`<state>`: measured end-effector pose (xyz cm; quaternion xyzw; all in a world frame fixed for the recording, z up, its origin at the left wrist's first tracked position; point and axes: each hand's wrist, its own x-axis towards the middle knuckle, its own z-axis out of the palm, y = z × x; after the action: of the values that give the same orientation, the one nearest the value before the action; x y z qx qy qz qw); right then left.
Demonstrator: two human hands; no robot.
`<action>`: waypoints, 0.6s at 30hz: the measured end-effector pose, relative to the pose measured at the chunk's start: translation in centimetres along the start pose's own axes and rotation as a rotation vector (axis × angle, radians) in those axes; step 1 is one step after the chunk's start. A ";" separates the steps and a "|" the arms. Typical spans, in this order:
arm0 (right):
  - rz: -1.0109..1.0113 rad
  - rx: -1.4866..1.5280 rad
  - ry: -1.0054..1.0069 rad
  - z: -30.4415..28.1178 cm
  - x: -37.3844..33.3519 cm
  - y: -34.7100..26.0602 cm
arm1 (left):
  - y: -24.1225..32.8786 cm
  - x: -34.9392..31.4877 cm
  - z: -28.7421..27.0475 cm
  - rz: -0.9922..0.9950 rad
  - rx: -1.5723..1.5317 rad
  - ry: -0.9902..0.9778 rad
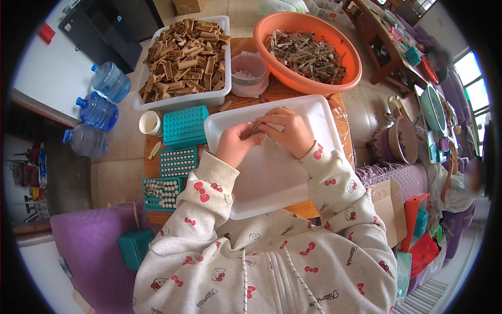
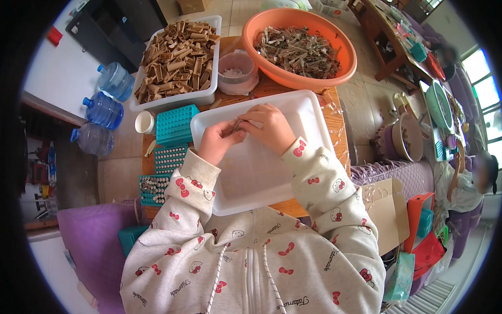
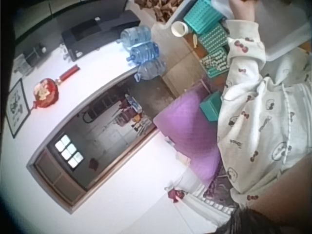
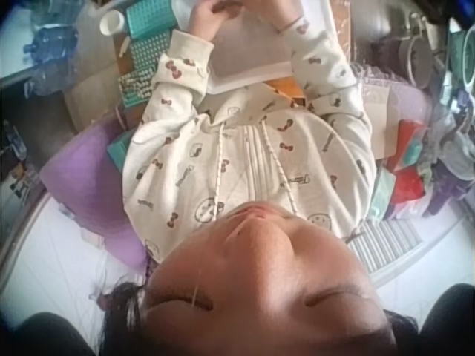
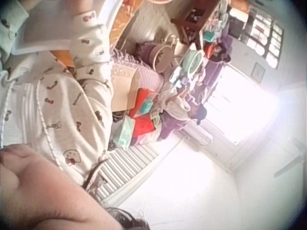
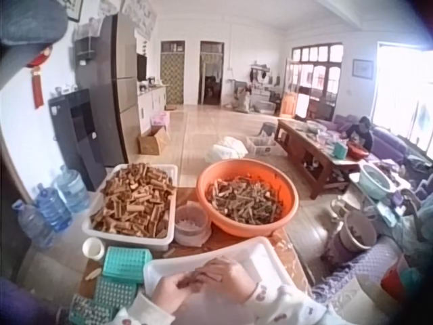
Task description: Packaging small wooden-like pieces into individual plastic bags and then organizing them into a larger clear storage container.
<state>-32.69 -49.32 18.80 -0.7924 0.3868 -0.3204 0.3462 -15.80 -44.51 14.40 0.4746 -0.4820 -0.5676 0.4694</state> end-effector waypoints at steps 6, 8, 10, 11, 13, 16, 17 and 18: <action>-0.187 -0.158 0.148 0.7 0.1 0.5 | 0.3 0.1 0.2 -0.017 -0.136 0.030; -0.197 -0.208 0.133 0.6 0.0 0.5 | 0.4 -0.1 0.2 -0.020 -0.167 0.031; -0.227 -0.199 0.137 0.7 0.0 0.5 | 0.5 0.0 0.5 0.005 -0.235 0.053; -0.257 -0.189 0.142 0.7 -0.1 0.5 | 0.5 0.0 0.5 0.003 -0.236 0.052; -0.264 -0.164 0.102 0.9 -0.1 0.4 | 0.9 0.0 0.1 0.006 -0.046 0.102; -0.122 0.037 -0.058 1.0 -0.1 0.1 | 0.6 -0.1 -0.1 0.011 -0.130 0.133; 0.020 0.211 -0.176 1.1 0.0 -0.1 | 0.5 0.0 -0.2 0.010 -0.130 0.134; 0.022 0.212 -0.177 1.2 -0.1 -0.2 | 0.5 0.1 -0.2 0.064 -0.188 0.144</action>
<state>-31.73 -48.80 18.34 -0.7723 0.3272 -0.2844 0.4643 -15.54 -44.72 14.87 0.4524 -0.4065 -0.5595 0.5632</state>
